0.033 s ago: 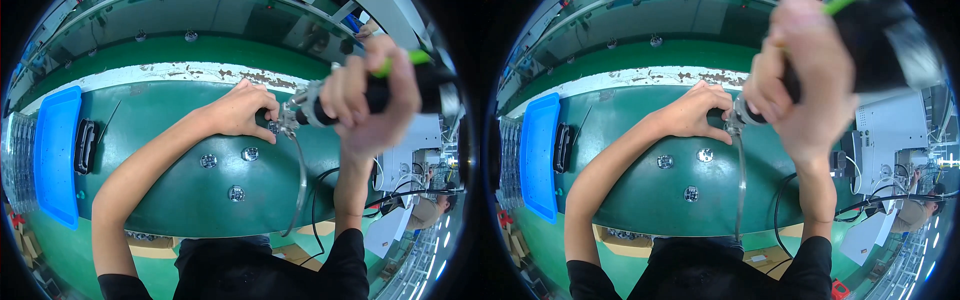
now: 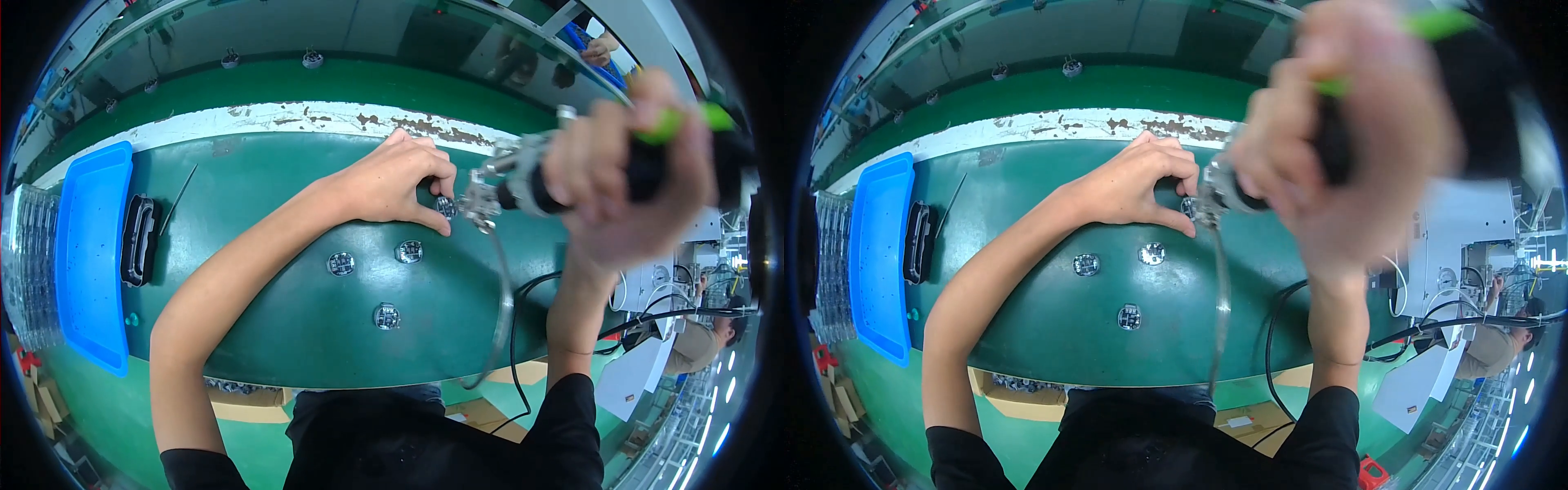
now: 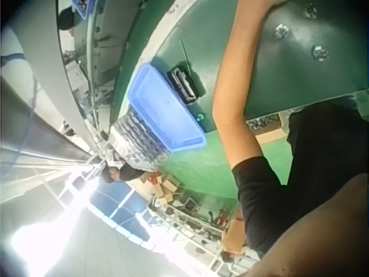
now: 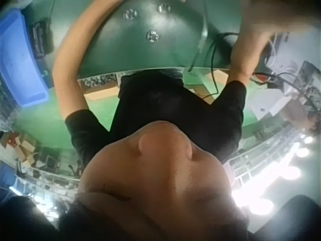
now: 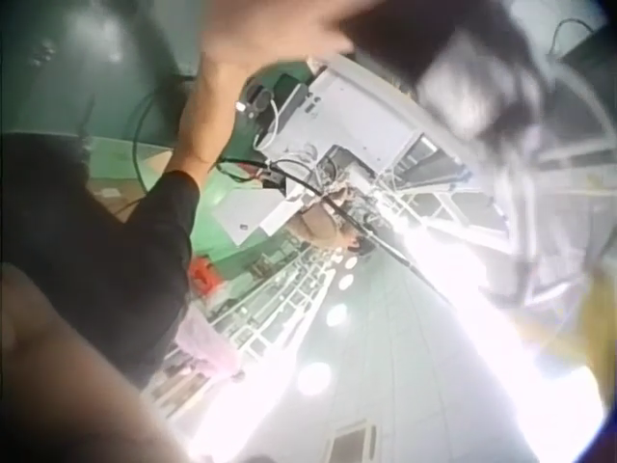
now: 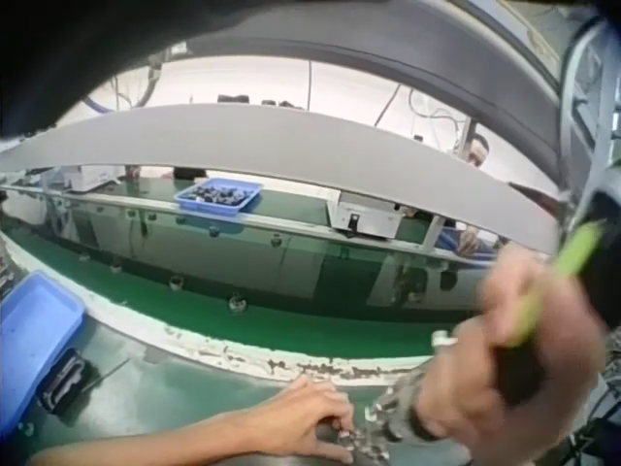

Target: The person assembles small plastic and electronic components by hand using a pneumatic assembly tool, taking parts from a tray and placing finished components into another tray.

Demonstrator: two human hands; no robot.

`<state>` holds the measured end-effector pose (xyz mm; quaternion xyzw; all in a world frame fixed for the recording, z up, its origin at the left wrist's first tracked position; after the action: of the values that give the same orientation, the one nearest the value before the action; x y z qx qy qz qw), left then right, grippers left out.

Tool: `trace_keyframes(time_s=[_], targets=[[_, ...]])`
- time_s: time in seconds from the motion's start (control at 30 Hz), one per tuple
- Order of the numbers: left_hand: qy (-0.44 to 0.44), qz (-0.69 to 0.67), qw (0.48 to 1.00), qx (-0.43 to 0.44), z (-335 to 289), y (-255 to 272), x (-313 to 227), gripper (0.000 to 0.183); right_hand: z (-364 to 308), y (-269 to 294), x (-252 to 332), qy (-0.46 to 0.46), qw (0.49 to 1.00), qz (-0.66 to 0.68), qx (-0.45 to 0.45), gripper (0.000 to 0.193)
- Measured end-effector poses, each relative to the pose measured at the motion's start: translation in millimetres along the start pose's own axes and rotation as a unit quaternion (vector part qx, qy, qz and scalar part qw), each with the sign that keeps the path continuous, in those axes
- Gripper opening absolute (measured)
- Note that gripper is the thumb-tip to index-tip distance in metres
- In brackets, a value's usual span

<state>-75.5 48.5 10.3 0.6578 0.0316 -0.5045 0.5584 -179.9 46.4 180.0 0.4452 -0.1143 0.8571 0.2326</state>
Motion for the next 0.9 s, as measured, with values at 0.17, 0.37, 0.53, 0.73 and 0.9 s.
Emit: trace_keyframes(time_s=[0.17,0.37,0.53,0.73,0.9], targets=[[-0.030,0.007,0.999,-0.039,-0.6,5.8,-2.1,0.049,-6.3,-4.8,38.2,-0.018,0.989,-0.005,0.145,0.034],[-0.030,0.018,0.999,-0.039,1.4,4.6,-0.2,0.051,-7.2,5.9,7.2,-0.034,0.998,-0.050,0.023,0.035],[-0.029,0.019,0.999,-0.042,-0.4,3.9,2.1,0.050,-8.4,8.2,0.0,-0.037,0.998,-0.051,0.008,0.035],[-0.034,0.017,0.998,-0.050,0.5,1.9,2.3,0.050,-10.1,14.2,0.0,-0.031,0.998,-0.045,0.039,0.033],[-0.038,0.014,0.998,-0.053,1.6,1.0,2.6,0.050,-11.4,16.9,-2.0,-0.037,0.998,-0.029,0.047,0.031]])
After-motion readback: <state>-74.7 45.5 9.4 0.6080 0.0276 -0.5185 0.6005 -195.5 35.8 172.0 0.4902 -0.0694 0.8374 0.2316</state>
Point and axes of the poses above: each hand's wrist, its own z-axis towards the middle knuckle, its own y-axis out of the back of the hand, x = y × z, the point moved 7 cm from there along z, towards the middle knuckle, and after that the axes turned 8 degrees about x, right-handed, at the moved point
